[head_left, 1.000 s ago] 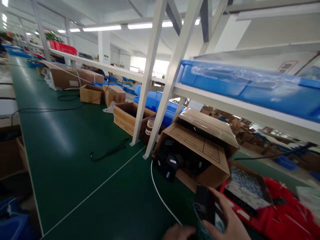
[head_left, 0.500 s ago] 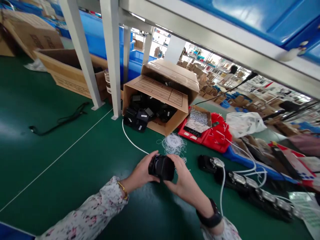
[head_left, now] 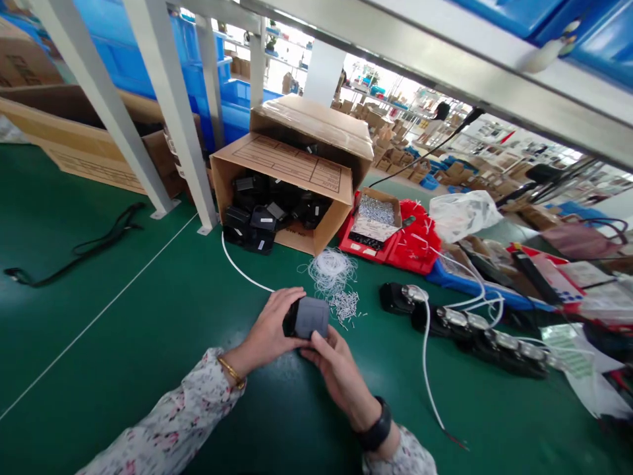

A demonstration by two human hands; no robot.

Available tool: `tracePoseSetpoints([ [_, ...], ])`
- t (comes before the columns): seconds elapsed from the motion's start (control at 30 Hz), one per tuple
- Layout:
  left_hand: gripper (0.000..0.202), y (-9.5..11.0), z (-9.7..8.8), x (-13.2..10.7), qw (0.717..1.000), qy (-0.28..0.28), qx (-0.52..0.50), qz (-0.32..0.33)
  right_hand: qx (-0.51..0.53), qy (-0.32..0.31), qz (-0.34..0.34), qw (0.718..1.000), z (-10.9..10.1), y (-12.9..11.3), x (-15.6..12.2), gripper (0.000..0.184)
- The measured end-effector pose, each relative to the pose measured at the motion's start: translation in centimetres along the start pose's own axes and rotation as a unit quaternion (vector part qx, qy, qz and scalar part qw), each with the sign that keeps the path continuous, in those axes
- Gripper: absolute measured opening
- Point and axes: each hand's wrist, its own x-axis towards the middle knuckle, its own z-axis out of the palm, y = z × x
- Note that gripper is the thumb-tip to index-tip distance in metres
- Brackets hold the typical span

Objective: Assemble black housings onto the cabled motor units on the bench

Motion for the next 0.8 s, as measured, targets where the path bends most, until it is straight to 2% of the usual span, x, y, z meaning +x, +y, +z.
tracePoseSetpoints([
  [0.07,0.076,0.2,-0.9,0.2,0.997,-0.037,-0.058,-0.017,0.017,0.012,-0.017,1.000,0.8,0.0,0.2,0.049],
  [0.17,0.057,0.7,-3.0,0.5,0.992,-0.089,-0.080,-0.036,-0.102,0.022,-0.066,0.992,1.3,-0.7,0.3,0.050],
  [0.23,0.049,1.0,-4.3,0.5,0.990,-0.130,-0.023,-0.039,-0.237,0.035,-0.116,0.964,1.3,-1.3,0.0,0.053],
  [0.3,0.048,1.1,-5.1,0.1,0.986,-0.162,0.020,-0.042,-0.347,0.032,-0.160,0.924,1.4,-1.6,-0.3,0.054],
  [0.33,0.049,1.0,-5.2,-0.2,0.985,-0.167,0.024,-0.043,-0.379,0.023,-0.177,0.908,1.4,-1.7,-0.5,0.053],
  [0.4,0.053,0.7,-5.1,-1.1,0.987,-0.152,0.017,-0.049,-0.400,-0.001,-0.198,0.895,1.4,-1.7,-0.8,0.052],
  [0.57,0.061,-0.3,-4.2,-2.7,0.991,-0.112,-0.003,-0.070,-0.345,-0.002,-0.206,0.916,1.6,-0.5,-0.6,0.052],
  [0.8,0.063,-1.0,-3.8,-2.6,0.994,-0.084,-0.015,-0.074,-0.303,0.018,-0.206,0.930,1.8,0.6,-0.2,0.049],
])
